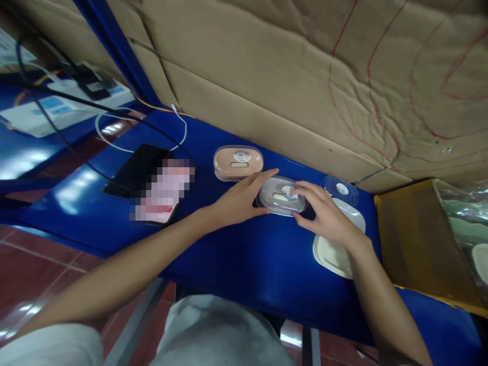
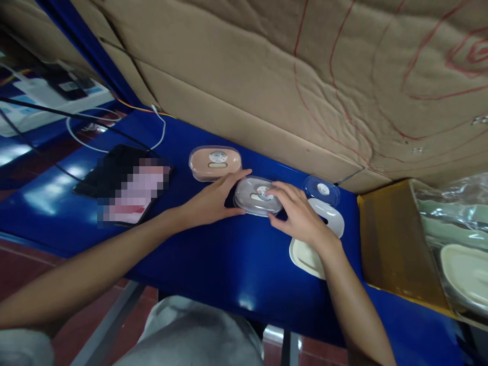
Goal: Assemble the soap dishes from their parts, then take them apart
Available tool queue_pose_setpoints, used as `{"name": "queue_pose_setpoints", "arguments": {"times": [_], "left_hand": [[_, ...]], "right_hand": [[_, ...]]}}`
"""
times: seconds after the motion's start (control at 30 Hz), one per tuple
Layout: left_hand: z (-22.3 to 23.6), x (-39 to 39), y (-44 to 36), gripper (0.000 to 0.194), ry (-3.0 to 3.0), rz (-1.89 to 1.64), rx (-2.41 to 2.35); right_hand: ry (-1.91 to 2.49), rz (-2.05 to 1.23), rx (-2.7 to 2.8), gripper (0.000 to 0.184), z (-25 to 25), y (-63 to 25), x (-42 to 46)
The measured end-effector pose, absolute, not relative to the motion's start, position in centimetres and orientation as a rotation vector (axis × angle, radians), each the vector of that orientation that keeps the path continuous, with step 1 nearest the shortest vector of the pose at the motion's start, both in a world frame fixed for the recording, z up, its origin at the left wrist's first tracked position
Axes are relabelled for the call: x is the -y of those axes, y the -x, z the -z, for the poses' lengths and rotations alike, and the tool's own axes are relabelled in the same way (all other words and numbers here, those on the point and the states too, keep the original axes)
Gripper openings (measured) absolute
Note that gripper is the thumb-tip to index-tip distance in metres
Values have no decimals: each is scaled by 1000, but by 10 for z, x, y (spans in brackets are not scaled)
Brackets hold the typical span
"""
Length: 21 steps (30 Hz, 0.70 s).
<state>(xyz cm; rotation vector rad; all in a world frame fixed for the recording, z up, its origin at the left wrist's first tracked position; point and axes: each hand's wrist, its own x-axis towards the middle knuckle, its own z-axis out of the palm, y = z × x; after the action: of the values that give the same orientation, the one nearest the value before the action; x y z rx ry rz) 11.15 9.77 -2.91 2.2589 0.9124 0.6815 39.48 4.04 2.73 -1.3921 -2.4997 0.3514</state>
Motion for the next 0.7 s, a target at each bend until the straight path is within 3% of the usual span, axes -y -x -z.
{"name": "queue_pose_setpoints", "arguments": {"times": [0.17, 0.7], "left_hand": [[29, -98, -109, 81, -2374, -676, -894], [30, -95, -110, 80, -2476, -657, -940]], "right_hand": [[1418, -288, 2546, 46, -28, -390, -38], [1394, -405, 2478, 44, -26, -391, -39]]}}
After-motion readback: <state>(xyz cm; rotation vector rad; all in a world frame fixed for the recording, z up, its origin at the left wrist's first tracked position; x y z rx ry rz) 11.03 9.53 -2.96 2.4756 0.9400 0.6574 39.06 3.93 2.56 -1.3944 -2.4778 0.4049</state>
